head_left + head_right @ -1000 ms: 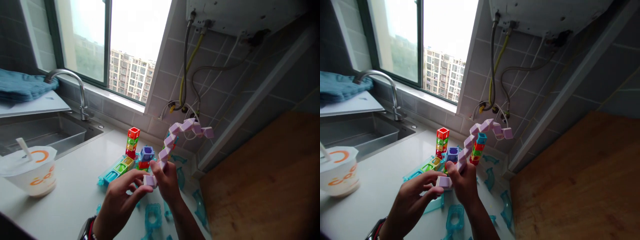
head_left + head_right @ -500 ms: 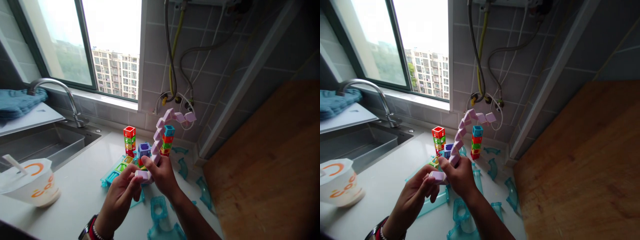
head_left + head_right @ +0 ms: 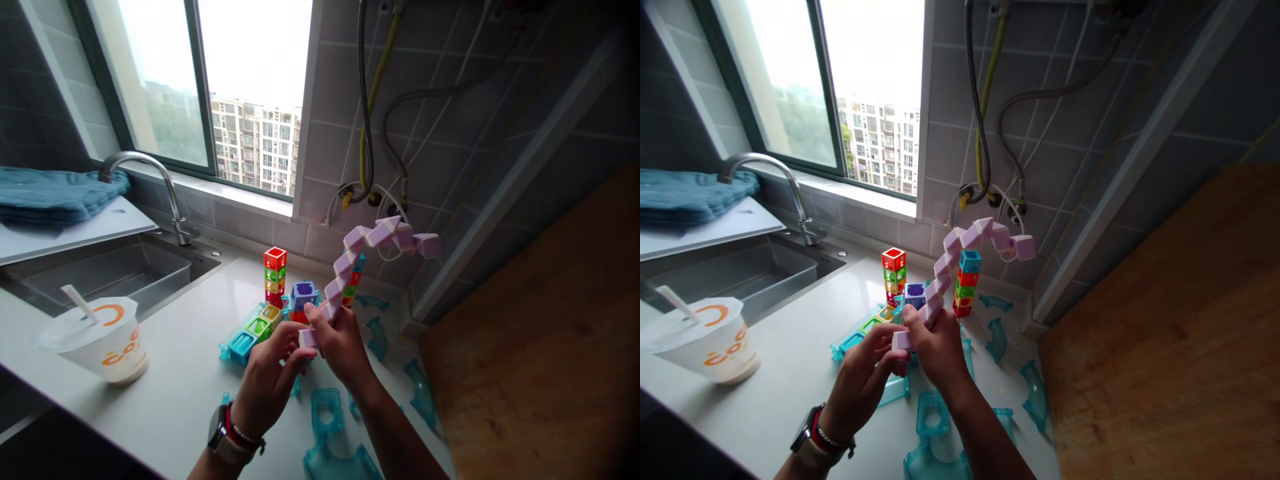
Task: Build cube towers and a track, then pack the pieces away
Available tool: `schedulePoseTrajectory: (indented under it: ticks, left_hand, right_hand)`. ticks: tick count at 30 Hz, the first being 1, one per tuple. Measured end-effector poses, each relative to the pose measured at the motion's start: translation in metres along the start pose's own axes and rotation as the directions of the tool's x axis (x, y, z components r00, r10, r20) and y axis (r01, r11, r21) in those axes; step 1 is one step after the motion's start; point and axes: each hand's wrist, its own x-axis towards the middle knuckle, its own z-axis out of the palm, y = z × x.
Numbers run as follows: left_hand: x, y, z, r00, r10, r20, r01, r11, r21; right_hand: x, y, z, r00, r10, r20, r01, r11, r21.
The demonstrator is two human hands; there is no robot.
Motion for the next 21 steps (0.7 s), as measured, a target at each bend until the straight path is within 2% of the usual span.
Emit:
schedulePoseTrajectory:
  ticks: [4,7,11,17,21]
  left_hand:
    - [-0.001,0.007,-0.005,0.998,0.027,0.061,-0.032,0.996,0.082]
    - [-0.001,0.009,-0.007,0.997,-0.004,0.081,0.000,0.998,0.058]
    - [0.000,0.006,-0.009,0.994,-0.058,0.094,0.054,0.998,0.044]
    - [-0.001,0.003,-0.008,0.993,-0.096,0.067,0.093,0.995,0.047]
    - [0.000,0.009,-0.006,0.991,-0.132,0.025,0.129,0.987,0.098]
  right_hand:
    - [-0.001,0.002,-0.001,0.993,0.027,0.115,-0.038,0.995,0.096]
    - [-0.003,0.004,0.002,0.982,0.050,0.183,-0.086,0.977,0.196]
    - [-0.005,0.008,0.007,0.986,0.052,0.160,-0.088,0.970,0.227]
    - [-0.006,0.010,0.008,0.978,0.087,0.187,-0.131,0.964,0.233]
    - [-0.007,0.005,0.007,0.994,0.047,0.096,-0.058,0.992,0.108]
